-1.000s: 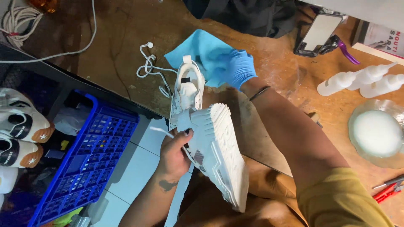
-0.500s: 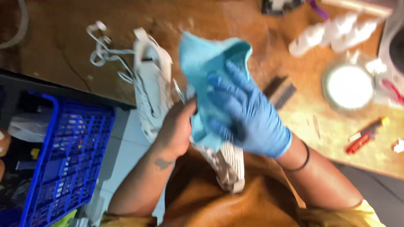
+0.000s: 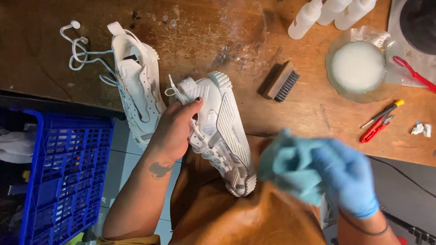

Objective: The person scrubs a white sneaker with a brush dipped in soapy water, then wipes it with a cloth. They repeat the process on the second sneaker and finish by threading a lace through the eyelets.

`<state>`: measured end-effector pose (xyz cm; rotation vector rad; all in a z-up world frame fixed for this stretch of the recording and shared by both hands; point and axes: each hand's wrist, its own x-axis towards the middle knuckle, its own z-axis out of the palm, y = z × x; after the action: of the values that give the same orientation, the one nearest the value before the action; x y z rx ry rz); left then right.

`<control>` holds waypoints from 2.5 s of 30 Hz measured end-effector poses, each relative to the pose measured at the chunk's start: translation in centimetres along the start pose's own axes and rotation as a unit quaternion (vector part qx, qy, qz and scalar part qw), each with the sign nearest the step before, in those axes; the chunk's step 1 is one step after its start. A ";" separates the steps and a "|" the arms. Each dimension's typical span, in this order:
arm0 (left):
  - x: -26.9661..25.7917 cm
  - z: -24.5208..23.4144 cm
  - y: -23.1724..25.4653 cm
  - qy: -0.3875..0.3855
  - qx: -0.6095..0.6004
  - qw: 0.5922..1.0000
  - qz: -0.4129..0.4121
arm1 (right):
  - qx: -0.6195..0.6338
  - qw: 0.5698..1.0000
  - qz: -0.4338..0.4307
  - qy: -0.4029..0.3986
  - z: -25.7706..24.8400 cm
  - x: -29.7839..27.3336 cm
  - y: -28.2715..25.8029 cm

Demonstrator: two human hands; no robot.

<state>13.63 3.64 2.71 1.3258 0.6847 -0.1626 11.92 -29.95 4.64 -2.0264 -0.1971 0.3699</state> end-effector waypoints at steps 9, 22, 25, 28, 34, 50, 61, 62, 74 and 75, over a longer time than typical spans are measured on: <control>-1.1 3.5 0.7 -0.147 -0.006 0.988 0.052 | -0.151 0.908 -0.391 -0.009 7.1 9.1 -5.5; 1.5 -0.3 -1.7 -0.149 0.017 0.986 0.066 | -0.095 0.893 -0.357 -0.258 5.5 -1.7 3.3; 0.9 -0.4 0.4 -0.183 0.217 0.949 0.136 | 0.133 0.976 0.109 -0.131 2.1 -1.6 3.4; 0.9 -0.5 1.5 -0.196 0.388 0.880 0.192 | 0.351 0.936 0.014 0.015 2.5 0.9 -1.3; 0.6 0.9 2.5 -0.263 0.435 0.815 0.279 | -0.085 0.924 -0.366 -0.068 10.2 6.4 1.0; -1.1 1.6 2.6 -0.213 0.612 0.743 0.167 | 0.469 0.881 0.045 -0.036 5.2 -0.9 2.2; 0.1 0.9 -2.5 -0.080 0.413 0.802 0.424 | 0.038 0.947 -0.288 -0.136 7.1 -1.5 3.3; 0.2 1.0 -2.4 -0.080 0.411 0.803 0.423 | 0.036 0.947 -0.288 -0.138 6.0 -1.9 4.3; 1.8 4.4 0.2 0.018 0.333 0.878 0.343 | -0.109 0.971 -0.211 -0.030 6.8 0.1 1.8; 2.0 4.8 0.4 0.031 0.320 0.888 0.328 | -0.139 0.966 -0.217 0.010 7.5 -0.2 2.7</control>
<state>17.11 -0.17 2.35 2.1394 0.1909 0.2278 9.05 -24.98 -0.94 -2.1846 -0.6992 0.0465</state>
